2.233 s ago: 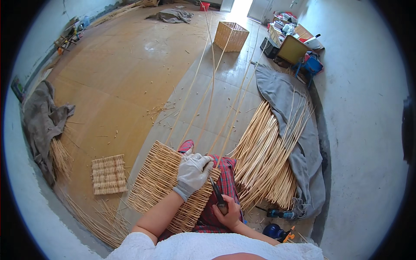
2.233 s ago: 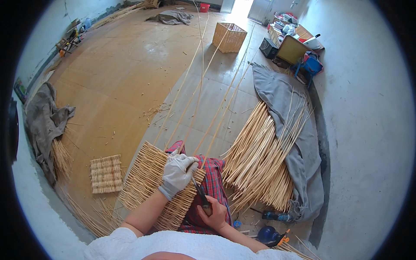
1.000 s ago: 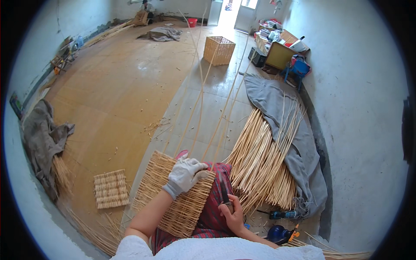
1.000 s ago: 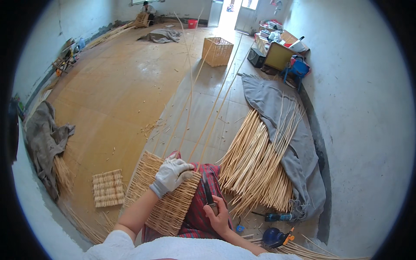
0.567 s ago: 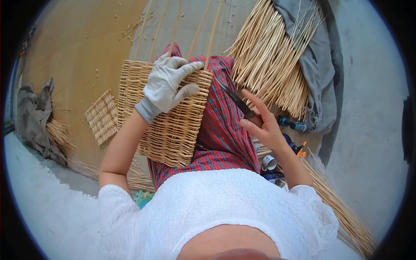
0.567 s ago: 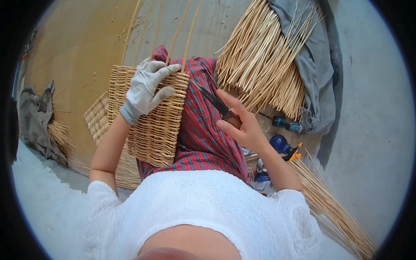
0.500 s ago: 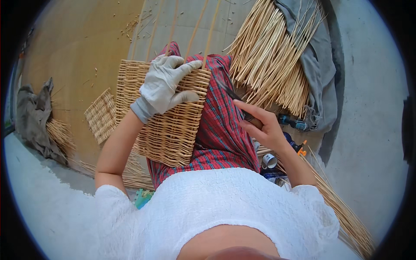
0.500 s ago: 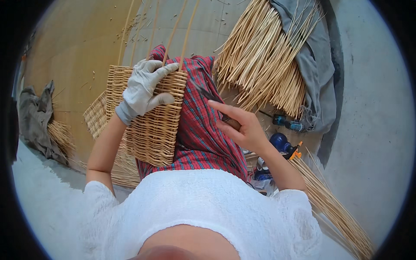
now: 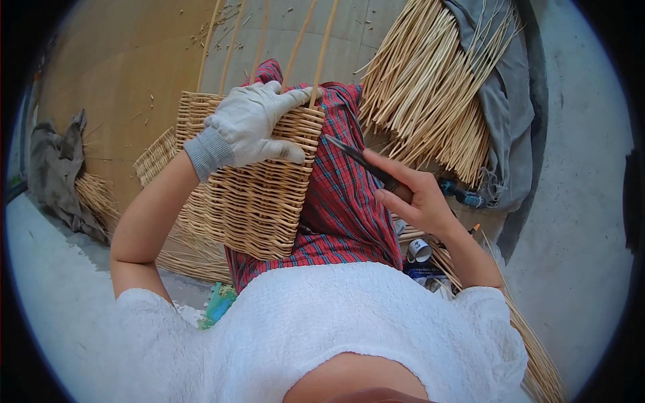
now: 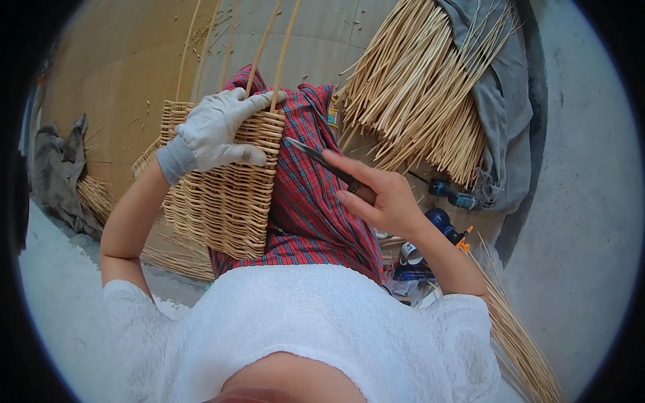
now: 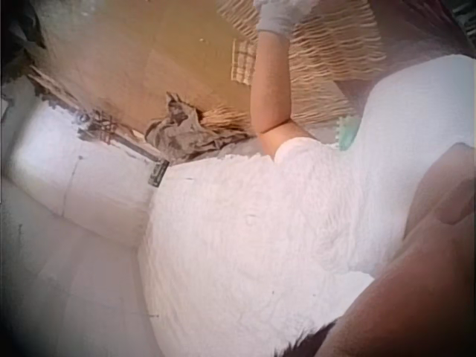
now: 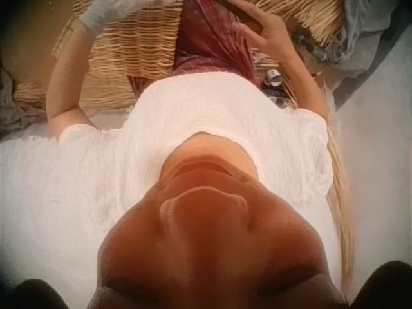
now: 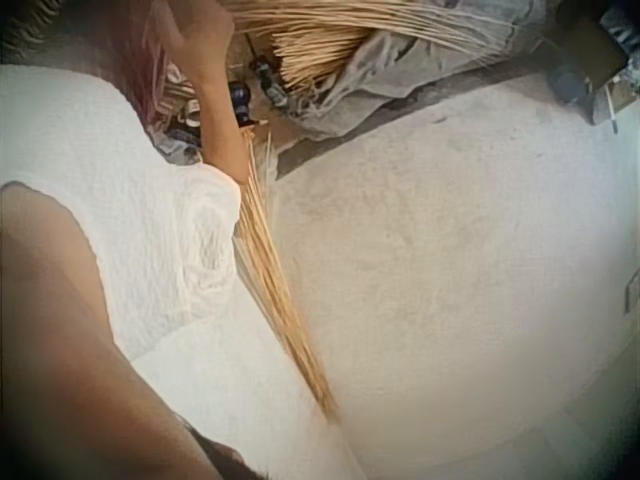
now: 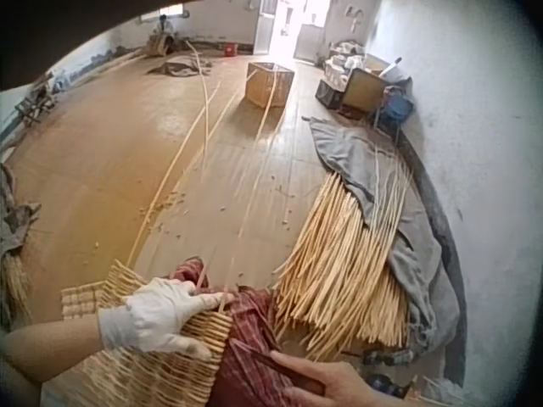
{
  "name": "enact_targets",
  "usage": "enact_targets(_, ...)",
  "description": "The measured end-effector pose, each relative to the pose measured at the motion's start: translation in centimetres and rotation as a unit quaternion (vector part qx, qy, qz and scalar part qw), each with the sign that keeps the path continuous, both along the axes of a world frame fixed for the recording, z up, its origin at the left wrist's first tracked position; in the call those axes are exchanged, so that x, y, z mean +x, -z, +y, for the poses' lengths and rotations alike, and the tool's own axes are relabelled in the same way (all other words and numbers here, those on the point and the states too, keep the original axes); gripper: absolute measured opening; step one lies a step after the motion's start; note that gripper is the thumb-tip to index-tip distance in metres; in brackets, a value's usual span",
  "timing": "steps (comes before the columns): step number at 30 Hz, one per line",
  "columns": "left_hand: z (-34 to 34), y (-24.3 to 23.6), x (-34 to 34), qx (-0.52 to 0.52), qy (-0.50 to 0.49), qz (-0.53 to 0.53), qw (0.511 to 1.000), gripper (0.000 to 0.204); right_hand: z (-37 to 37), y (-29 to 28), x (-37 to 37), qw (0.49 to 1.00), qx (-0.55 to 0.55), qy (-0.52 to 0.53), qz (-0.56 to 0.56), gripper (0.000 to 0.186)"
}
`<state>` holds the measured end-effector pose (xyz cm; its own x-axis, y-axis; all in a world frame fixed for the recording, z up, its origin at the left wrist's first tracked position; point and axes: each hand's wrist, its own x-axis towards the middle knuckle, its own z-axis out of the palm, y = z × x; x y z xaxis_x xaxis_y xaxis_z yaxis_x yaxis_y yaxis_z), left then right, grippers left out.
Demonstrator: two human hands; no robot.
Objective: The person sits on the floor and weaves a rectangular basket using thin wooden strips. They use shears to trim the ends of the strips and a knife to adjust the weave, working on the basket held in their lap.
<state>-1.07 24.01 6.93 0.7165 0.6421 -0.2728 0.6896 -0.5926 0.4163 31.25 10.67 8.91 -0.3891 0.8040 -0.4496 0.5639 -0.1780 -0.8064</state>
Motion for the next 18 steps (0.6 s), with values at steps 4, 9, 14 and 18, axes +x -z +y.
enact_targets(4, 0.3, 0.3, 0.0, -0.014, 0.003, -0.009, 1.0, 0.112, -0.4, 2.3, 0.2, 0.996, 0.053, 0.045, 0.054, 0.057)
enact_targets(9, 0.0, -0.6, 0.4, 0.001, 0.011, 0.024, 1.0, 0.112, -0.4, 3.1, 1.2, 0.996, 0.065, 0.043, 0.05, 0.048)
enact_targets(14, -0.3, -0.7, 0.4, 0.038, 0.028, 0.011, 0.999, 0.113, -0.6, 1.1, 1.0, 0.993, -0.054, 0.09, 0.05, 0.048)
enact_targets(18, -0.2, -1.3, 0.9, 0.028, 0.038, 0.041, 0.998, 0.118, -1.0, 2.3, 0.5, 0.989, 0.12, 0.04, 0.082, 0.05)
